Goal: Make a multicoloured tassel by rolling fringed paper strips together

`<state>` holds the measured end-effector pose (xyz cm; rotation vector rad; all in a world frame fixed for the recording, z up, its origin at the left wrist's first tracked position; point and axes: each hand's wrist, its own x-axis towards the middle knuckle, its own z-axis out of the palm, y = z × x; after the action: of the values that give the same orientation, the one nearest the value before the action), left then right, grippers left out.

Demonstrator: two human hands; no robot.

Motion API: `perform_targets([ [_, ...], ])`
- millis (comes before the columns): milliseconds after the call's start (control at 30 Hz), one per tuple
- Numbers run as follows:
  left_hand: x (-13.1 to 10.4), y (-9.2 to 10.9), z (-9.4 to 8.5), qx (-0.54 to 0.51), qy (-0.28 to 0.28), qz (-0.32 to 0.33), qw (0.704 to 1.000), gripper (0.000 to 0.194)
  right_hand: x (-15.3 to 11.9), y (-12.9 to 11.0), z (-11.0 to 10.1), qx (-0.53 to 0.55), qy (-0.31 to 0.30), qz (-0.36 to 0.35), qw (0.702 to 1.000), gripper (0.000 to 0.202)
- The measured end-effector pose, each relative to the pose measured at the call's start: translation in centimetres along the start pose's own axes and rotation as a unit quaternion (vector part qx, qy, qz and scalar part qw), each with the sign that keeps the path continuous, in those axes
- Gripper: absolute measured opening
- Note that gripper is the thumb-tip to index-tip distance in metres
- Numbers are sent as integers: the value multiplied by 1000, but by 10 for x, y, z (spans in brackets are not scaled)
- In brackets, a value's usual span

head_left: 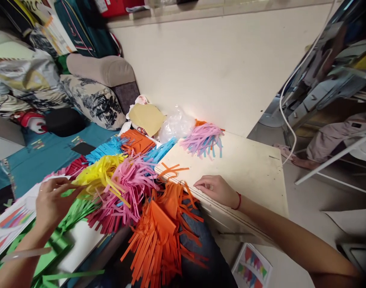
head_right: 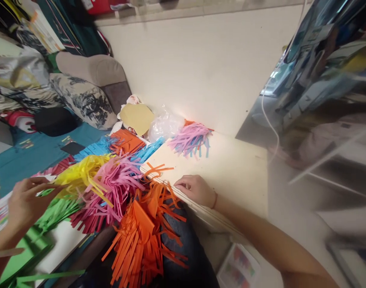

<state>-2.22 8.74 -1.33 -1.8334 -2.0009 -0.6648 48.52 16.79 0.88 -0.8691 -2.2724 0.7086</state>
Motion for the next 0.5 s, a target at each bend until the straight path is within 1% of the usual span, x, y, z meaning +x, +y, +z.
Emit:
perform_targets([
  [100, 15, 0, -18, 20, 39, 37, 998, 43, 2, -2, -1, 0, -6, -7, 1000, 17],
  [167, 22, -1, -30, 35, 28, 71, 996, 43, 4, -2, -2, -3, -7, -9, 1000, 17],
  [300, 35, -12, -52, 102, 6, 109, 989, 48, 7, -4, -1, -4, -16, -9, 1000, 17],
  [400, 46, -21, -62, 156, -11, 141, 978, 54, 10, -5, 2, 2, -25, -18, 1000, 17],
  [500, 55, -20, -67, 185, -45, 178, 966, 56, 12, -6, 4, 6, -27, -30, 999, 18],
])
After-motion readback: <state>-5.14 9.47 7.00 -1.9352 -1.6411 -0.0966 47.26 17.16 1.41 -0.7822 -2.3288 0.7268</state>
